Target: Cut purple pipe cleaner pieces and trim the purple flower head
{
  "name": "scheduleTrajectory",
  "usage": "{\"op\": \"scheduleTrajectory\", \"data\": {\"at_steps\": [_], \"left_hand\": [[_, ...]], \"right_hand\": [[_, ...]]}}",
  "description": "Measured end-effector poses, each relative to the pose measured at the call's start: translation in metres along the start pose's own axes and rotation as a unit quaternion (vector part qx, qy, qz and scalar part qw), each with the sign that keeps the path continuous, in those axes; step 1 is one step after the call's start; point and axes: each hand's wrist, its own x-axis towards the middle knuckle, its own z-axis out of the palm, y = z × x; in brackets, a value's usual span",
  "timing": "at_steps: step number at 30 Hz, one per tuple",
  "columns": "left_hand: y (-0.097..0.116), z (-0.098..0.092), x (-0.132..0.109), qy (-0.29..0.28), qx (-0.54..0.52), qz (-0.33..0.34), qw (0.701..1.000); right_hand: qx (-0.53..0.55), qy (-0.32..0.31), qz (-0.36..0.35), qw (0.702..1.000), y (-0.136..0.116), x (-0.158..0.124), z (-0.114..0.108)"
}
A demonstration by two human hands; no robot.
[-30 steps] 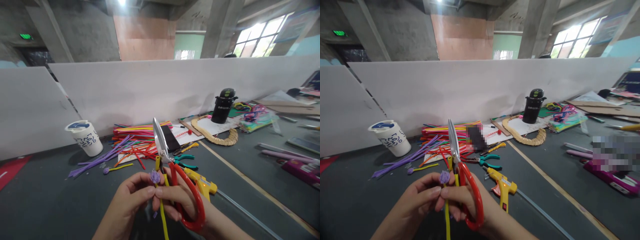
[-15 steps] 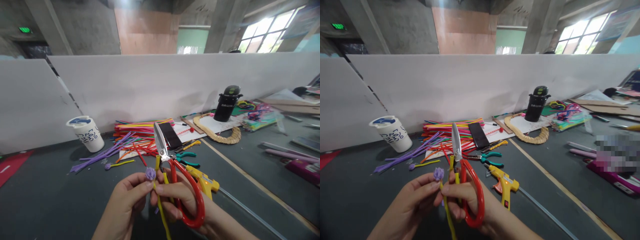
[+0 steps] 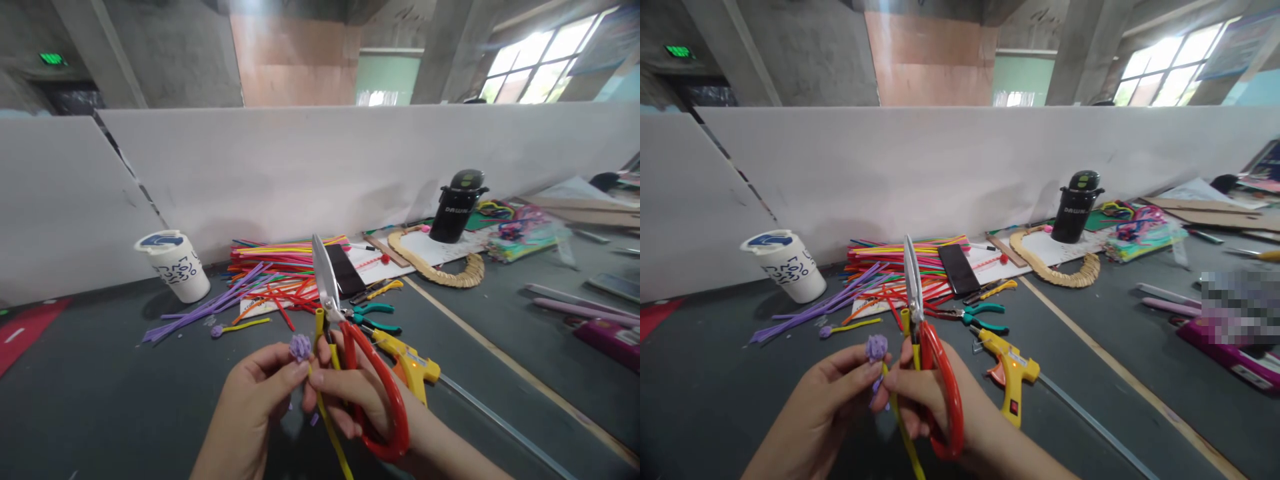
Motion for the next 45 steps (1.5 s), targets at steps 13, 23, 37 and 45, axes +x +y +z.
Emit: {"op": "scheduleTrajectory", "data": {"at_steps": [13,23,37,45], "left_hand": [[-0.010,-0.010,-0.006,0.070,0.278,0.319,0.903],[-0.005,-0.026,-0.005,-0.044,0.346,0.515,0.783],[-0.002,-0.013,0.006,0.128,-0.020,0.109,0.986],[-0.003,-0.016,0.014,0.060,-0.060,0.055,0.995]], "right_hand": [[-0.021,0.003,-0.003,1.000,0.004,0.001,-0.001],[-0.080,0.008,-0.012,0.997,-0.009,-0.002,0.004],[-0.101,0.030,0.007,0.994,-0.001,0.002,0.002],[-0.092,0.048,0.058,0.993,0.003,0.004,0.008]]}}
